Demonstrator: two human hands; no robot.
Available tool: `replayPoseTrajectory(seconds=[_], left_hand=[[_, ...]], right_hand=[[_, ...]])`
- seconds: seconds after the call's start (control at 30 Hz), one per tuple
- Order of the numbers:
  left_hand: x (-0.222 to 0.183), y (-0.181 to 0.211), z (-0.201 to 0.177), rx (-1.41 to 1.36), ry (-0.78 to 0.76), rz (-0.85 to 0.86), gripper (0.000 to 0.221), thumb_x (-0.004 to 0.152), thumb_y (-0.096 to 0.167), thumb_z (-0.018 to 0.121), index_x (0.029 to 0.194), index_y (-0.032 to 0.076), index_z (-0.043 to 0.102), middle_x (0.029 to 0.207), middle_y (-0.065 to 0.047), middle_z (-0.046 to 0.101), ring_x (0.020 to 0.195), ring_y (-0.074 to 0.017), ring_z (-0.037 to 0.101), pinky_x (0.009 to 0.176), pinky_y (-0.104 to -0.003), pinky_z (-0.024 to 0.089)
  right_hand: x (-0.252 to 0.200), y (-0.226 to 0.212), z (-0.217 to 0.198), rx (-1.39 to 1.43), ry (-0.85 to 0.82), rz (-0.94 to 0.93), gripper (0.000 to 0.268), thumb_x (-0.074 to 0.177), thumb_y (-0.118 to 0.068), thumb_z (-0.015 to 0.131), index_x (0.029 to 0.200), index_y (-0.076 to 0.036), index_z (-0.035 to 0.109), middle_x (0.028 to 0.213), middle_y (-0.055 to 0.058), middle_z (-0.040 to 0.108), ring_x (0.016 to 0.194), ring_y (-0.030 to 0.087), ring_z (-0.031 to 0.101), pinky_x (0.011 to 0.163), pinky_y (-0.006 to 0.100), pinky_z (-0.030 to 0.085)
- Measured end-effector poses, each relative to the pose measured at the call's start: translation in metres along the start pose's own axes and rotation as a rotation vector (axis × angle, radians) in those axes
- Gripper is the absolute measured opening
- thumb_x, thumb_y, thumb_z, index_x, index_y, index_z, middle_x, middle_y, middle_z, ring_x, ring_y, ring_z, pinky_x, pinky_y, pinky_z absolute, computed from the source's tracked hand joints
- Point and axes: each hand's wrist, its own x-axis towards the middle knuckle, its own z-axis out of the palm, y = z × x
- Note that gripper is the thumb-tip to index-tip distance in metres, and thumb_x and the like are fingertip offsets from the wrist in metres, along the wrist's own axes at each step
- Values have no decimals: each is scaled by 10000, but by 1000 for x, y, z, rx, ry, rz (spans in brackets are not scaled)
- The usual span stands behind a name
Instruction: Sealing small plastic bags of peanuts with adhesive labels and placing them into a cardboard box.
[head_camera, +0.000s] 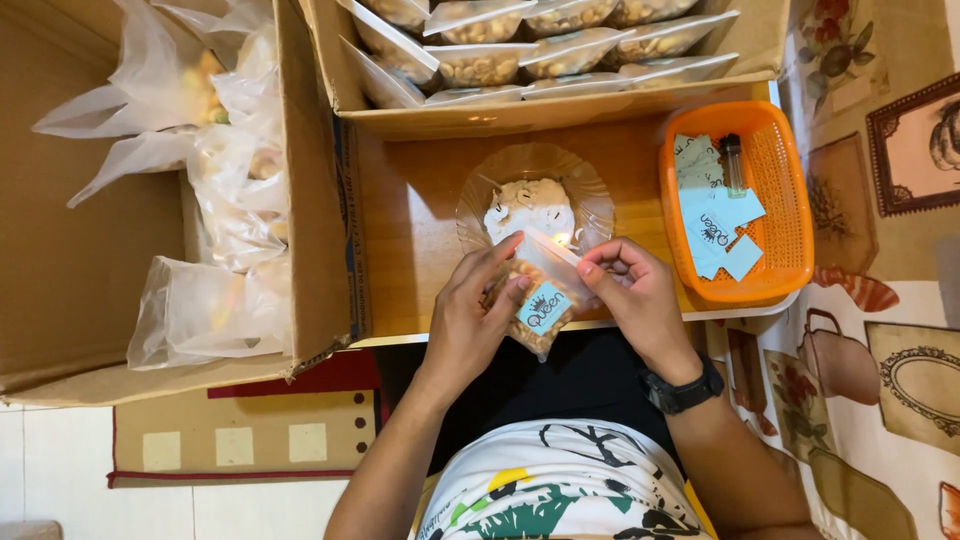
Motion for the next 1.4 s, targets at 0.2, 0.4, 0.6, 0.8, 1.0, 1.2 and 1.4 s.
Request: replayPoseTrajectory(seconds=[0.2, 0.4, 0.6, 0.8, 1.0, 1.2, 1.4], left_hand=[[2, -2, -3, -3, 9, 9, 452, 963, 277, 708, 1406, 215, 639, 1204, -131, 709, 1118, -430, 690, 901, -526, 581], [-2, -6, 2, -13, -8, -1, 453, 966, 295, 703, 1411, 236, 639, 1201, -107, 712, 1111, -399, 701, 895, -503, 590], [-6, -3, 10, -9, -44, -7, 457, 959, 300, 701, 1408, 249, 635, 1209, -97, 711, 1133, -388, 694, 915, -493, 586], [-12, -2, 20, -16, -52, 28, 466, 951, 258, 716, 1409, 224, 640, 1193, -133, 713, 1116, -417, 699, 907, -523, 583], [-31, -12, 38, -63, 18, 138, 508, 933, 213, 745, 1426, 235, 624, 1214, -119, 702, 1010, -376, 726, 853, -468, 612], [-44, -14, 35, -95, 107, 295, 542, 897, 154, 789, 1415, 174, 631, 1203, -148, 694, 1055, -368, 729, 847, -434, 634], [-54, 9, 1, -159, 66, 382, 672, 828, 175, 850, 1430, 50, 577, 1223, -172, 685, 1120, -374, 706, 959, -487, 578]], right_hand=[[3, -4, 3, -12, -2, -13, 177, 951, -196, 753, 980, -29, 701, 747, 36, 616, 646, 94, 667, 576, 270, 631], [-1, 4, -2, 15, 14, 10, 183, 956, -192, 752, 995, -23, 693, 765, 48, 631, 653, 99, 667, 586, 278, 636], [-13, 3, -8, 22, 37, 27, 201, 954, -185, 754, 1007, 1, 699, 763, 72, 636, 656, 117, 669, 585, 290, 634], [-27, -5, -12, -26, 51, 13, 170, 947, -173, 746, 995, -13, 714, 754, 47, 616, 673, 85, 649, 592, 254, 613], [-29, 11, -30, -80, 20, -67, 133, 946, -156, 737, 981, -29, 722, 770, 58, 633, 743, 103, 626, 668, 283, 584], [-37, -6, -14, -174, 8, -180, 201, 909, -203, 806, 1016, -40, 756, 812, 83, 687, 817, 108, 622, 719, 313, 575], [-61, -41, 5, -298, 2, -424, 114, 889, -171, 811, 940, -73, 785, 842, 80, 765, 801, 100, 680, 747, 315, 579]])
